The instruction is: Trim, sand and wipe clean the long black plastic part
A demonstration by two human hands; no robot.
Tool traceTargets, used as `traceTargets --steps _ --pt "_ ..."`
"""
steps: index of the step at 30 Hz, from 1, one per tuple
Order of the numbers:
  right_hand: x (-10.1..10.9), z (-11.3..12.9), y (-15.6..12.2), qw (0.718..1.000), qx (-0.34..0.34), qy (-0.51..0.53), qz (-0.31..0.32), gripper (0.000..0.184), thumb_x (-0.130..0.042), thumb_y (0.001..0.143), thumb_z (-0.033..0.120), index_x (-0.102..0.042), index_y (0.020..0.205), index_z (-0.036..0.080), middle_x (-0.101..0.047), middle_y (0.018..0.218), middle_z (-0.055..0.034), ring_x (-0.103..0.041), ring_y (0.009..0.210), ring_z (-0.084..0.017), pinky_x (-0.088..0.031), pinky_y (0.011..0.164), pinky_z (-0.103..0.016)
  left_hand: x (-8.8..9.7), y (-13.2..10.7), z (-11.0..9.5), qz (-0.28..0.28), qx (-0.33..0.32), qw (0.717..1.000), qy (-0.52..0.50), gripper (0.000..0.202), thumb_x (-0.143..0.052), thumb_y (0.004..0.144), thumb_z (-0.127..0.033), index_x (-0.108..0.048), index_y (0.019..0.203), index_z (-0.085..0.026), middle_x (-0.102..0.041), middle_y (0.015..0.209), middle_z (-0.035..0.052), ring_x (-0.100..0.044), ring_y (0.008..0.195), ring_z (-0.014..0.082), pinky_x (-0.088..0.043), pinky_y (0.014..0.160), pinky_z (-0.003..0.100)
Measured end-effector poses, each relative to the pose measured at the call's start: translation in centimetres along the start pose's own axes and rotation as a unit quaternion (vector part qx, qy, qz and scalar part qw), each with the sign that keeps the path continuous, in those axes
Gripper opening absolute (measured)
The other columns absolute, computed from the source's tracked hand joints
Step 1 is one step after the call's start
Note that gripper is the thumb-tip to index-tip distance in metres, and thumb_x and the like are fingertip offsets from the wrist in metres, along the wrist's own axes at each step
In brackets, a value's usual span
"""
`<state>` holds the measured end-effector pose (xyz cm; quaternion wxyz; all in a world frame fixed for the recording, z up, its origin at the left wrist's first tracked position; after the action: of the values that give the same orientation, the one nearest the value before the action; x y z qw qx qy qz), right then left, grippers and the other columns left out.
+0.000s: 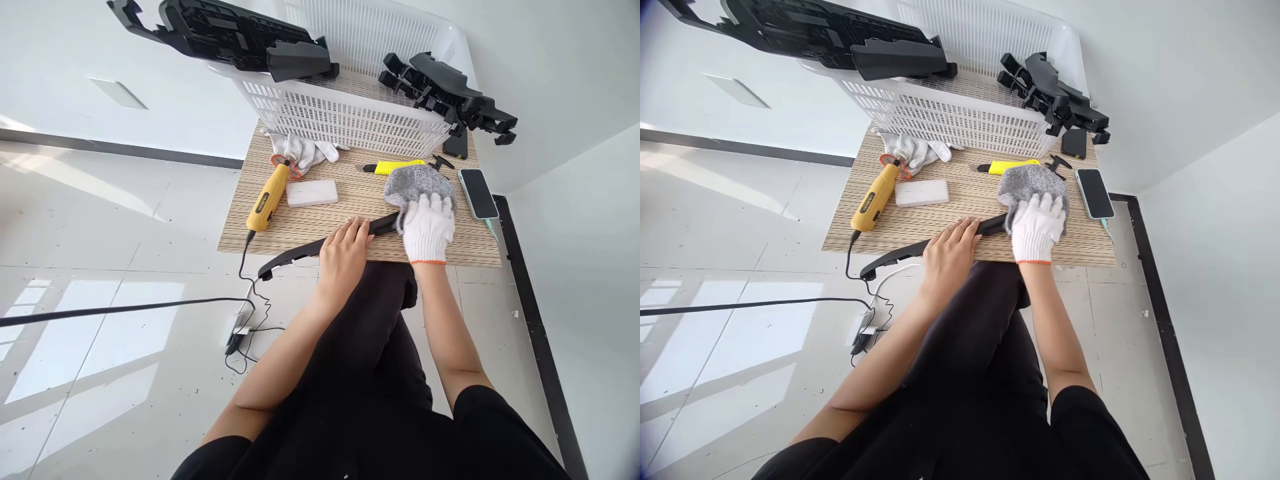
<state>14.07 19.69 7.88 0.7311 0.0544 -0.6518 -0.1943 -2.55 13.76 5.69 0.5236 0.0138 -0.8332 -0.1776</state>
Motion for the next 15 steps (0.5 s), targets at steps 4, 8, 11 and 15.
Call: traceTargets --steps 4,8,11,15 --pt "0.3 5.0 -3.5 0.996 0.072 0.019 0.049 0.050 -0.033 0.106 0.033 -0.067 0.129 0.004 -0.061 0.139 -0.0223 -0.045 0.139 -0.045 -0.052 0.095 -0.057 0.0 -0.1 0.0 0.009 0.001 1.000 0.020 0.040 -0.035 0.105 -0.021 -0.065 0.131 -0.016 -0.066 0.138 0.0114 -0.060 0.133 0.0273 -0.049 0.107 0.041" --pt "0.9 6.4 -5.1 0.991 0.103 0.034 0.074 0.049 -0.032 0.106 0.033 -0.067 0.128 0.006 -0.063 0.137 -0.0216 -0.048 0.137 -0.044 -0.051 0.096 -0.061 0.4 -0.4 -0.1 0.017 0.000 0.999 0.036 0.038 -0.036 0.102 -0.015 -0.069 0.120 -0.016 -0.070 0.131 0.0124 -0.062 0.129 0.0261 -0.049 0.106 0.039" --pt "1.3 5.3 -4.9 0.987 0.145 0.039 0.058 0.048 -0.034 0.107 0.037 -0.068 0.129 0.012 -0.064 0.138 -0.0180 -0.049 0.137 -0.040 -0.042 0.106 -0.064 0.5 -0.5 -0.1 0.018 0.004 0.999 0.028 0.037 -0.035 0.102 -0.016 -0.070 0.115 -0.019 -0.071 0.128 0.0124 -0.063 0.128 0.0257 -0.050 0.105 0.039" --pt "0.9 1.4 -3.6 0.994 0.103 0.012 0.019 0.046 -0.040 0.105 0.043 -0.068 0.132 0.018 -0.058 0.145 -0.0157 -0.040 0.143 -0.041 -0.030 0.113 -0.069 0.3 -0.8 -0.2 0.005 0.008 1.000 0.000 0.039 -0.037 0.106 -0.031 -0.065 0.131 -0.020 -0.066 0.139 0.0111 -0.060 0.131 0.0272 -0.050 0.105 0.042"
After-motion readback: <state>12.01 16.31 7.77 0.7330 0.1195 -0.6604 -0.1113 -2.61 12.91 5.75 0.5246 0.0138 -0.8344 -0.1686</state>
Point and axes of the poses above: each hand's wrist, its own y-axis towards the middle knuckle, its own x-axis out of the back of the hand, z = x × y, the point moved 7 cm from there along y, towards the middle knuckle
